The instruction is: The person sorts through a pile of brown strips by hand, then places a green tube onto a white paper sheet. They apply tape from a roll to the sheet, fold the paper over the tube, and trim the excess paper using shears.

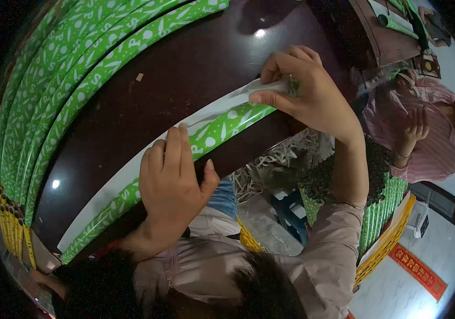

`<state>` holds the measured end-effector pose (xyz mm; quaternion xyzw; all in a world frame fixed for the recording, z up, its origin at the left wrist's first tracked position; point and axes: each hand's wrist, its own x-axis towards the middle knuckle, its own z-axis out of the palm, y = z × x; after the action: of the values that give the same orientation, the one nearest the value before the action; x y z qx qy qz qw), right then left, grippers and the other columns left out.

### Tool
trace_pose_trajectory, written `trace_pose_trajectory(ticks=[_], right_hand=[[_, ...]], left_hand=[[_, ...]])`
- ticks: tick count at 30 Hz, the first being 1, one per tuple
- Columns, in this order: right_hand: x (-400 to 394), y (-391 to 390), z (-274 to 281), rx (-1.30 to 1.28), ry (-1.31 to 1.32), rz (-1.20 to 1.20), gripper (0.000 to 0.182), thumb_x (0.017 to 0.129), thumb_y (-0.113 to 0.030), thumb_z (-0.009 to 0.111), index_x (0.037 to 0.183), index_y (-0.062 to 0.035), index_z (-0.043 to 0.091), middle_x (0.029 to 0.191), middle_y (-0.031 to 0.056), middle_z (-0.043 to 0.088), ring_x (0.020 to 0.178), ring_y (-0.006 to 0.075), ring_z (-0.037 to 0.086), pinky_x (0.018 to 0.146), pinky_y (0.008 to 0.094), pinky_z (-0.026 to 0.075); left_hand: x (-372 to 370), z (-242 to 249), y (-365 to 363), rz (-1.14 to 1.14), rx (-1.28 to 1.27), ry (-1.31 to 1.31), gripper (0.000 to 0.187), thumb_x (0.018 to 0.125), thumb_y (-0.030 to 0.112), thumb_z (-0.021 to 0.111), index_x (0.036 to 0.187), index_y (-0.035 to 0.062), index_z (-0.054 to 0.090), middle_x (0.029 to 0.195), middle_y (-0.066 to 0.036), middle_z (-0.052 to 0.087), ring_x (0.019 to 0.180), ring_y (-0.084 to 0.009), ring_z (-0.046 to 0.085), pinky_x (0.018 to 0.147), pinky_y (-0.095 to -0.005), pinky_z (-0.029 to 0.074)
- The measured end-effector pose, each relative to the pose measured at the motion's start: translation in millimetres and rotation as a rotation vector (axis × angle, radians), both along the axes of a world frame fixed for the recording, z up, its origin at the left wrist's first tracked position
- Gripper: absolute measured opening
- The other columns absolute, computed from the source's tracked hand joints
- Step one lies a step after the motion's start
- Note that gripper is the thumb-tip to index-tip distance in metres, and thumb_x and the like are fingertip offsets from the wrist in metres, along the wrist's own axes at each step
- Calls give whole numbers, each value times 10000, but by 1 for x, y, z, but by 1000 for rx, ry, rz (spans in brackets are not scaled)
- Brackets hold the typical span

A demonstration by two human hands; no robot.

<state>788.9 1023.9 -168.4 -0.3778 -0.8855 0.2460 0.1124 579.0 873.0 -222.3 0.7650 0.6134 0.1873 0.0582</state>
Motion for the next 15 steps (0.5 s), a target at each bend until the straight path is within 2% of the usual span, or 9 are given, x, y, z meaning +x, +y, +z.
trace_pose_trajectory(ticks=[1, 3, 4, 6, 8, 10, 14, 15], right_hand=[[7, 4, 0, 2, -11, -7, 264, 767, -279, 774, 817, -71, 620, 779, -1, 566, 748, 154, 503, 904, 327, 338], [22, 11, -3, 56, -6, -45, 282, 742, -190, 788, 808, -28, 568, 818, 14, 512, 830, 147, 455, 767, 263, 368], [30, 15, -2, 63, -18, -54, 282, 742, -190, 788, 808, -28, 568, 818, 14, 512, 830, 147, 455, 767, 263, 368], [45, 25, -1, -11, -34, -179, 275, 749, -177, 785, 815, -22, 568, 838, 9, 507, 846, 139, 456, 714, 251, 374], [58, 32, -3, -1, -19, -168, 252, 768, -153, 772, 833, -25, 565, 837, 0, 499, 821, 116, 458, 697, 251, 375], [68, 35, -5, -273, 184, -364, 252, 747, -217, 812, 847, -55, 646, 794, -16, 530, 746, 81, 503, 656, 236, 417], [75, 36, -13, -118, 164, -263, 238, 752, -162, 802, 840, -24, 629, 785, -8, 528, 711, 77, 520, 618, 236, 421], [74, 35, -16, -115, 162, -267, 238, 752, -162, 802, 840, -24, 629, 785, -8, 528, 711, 77, 520, 618, 236, 421]], left_hand=[[0, -1, 0, -3, 21, 15, 578, 809, 284, 571, 1225, -114, 523, 1174, -198, 527, 943, -316, 523, 804, -416, 468], [0, 0, 1, -6, 41, 34, 544, 807, 287, 547, 1169, -118, 551, 1145, -188, 536, 904, -299, 523, 791, -398, 468], [0, 1, 2, 0, 61, 65, 518, 804, 291, 523, 1113, -122, 578, 1115, -177, 545, 865, -282, 524, 779, -379, 467], [0, 1, 2, -1, 49, 75, 517, 819, 287, 504, 1124, -124, 578, 1115, -178, 549, 863, -284, 528, 784, -384, 470], [1, 1, 1, 3, 35, 91, 517, 834, 284, 485, 1136, -126, 578, 1114, -180, 552, 860, -286, 532, 790, -389, 473], [1, 1, 1, 18, 23, 109, 514, 849, 279, 464, 1142, -127, 581, 1105, -183, 563, 859, -290, 537, 798, -393, 477], [2, 3, 1, 2, 15, 114, 515, 846, 276, 465, 1142, -128, 582, 1100, -195, 569, 863, -295, 540, 790, -399, 480], [2, 3, -1, 3, -37, 88, 529, 836, 260, 507, 1212, -110, 537, 1156, -210, 551, 921, -322, 534, 813, -420, 472]])
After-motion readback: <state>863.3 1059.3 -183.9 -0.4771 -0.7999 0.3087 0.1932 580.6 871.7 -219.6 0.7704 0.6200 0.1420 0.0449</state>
